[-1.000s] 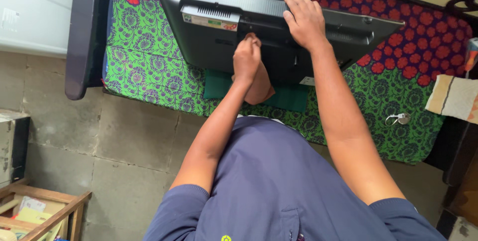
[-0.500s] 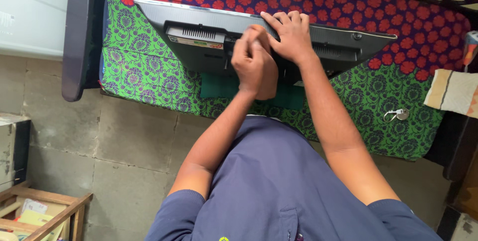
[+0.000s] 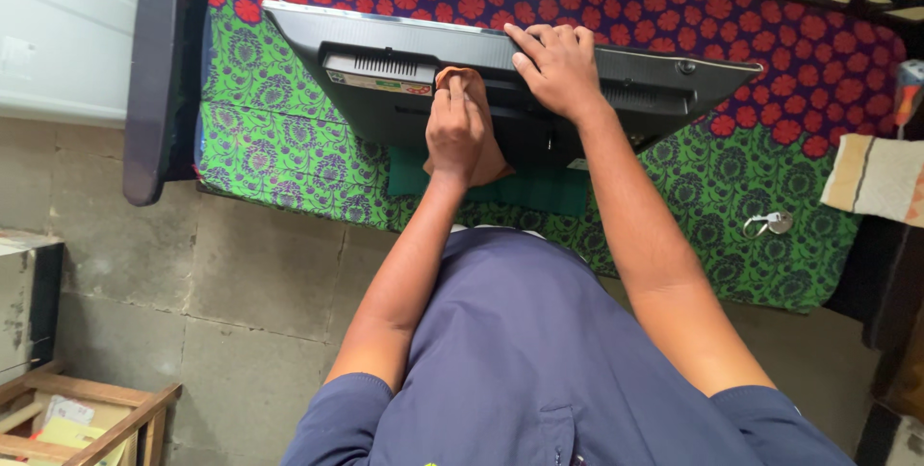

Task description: The person cleans the back of a television set with a cloth and then uses the cloth to wipe around the ports and ventilation areas.

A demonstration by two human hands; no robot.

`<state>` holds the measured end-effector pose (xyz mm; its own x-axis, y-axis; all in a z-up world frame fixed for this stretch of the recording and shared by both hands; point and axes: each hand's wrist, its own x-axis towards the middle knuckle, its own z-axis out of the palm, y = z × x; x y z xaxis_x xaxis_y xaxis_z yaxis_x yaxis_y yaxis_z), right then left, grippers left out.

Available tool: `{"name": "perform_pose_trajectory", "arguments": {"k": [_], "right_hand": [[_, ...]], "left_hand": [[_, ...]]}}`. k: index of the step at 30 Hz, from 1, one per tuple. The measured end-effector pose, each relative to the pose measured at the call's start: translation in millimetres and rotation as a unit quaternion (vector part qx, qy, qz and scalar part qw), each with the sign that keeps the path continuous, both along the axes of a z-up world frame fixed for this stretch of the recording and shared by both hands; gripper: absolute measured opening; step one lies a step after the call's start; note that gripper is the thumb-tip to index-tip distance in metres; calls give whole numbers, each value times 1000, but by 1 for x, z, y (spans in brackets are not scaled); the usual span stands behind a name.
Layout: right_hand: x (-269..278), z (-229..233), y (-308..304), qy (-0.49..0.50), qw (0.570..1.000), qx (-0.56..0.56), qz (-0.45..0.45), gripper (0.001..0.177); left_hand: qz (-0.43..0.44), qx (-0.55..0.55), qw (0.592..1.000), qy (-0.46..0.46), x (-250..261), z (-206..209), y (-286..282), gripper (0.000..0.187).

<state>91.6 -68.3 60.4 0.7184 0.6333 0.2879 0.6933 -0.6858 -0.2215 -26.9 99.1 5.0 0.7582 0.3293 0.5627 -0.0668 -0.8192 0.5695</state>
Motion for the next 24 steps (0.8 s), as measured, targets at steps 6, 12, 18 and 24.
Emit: {"name": "perform_pose_trajectory", "arguments": {"k": [6,12,18,24], "right_hand": [[4,0,-2,39,999,22,14,45],[2,4,-11,71,996,48,9,45],[3,5,-3,54,998,41,7,43],[2,7,4,35,999,24,1,39]], "left_hand": [[-123,134,983,31,13,-5,-51,25],[-140,196,970,-43,13,14,-57,27],[-63,144,987,-6,2,26,3,29],[-20,168,986,8,-1,18,24,38]]}}
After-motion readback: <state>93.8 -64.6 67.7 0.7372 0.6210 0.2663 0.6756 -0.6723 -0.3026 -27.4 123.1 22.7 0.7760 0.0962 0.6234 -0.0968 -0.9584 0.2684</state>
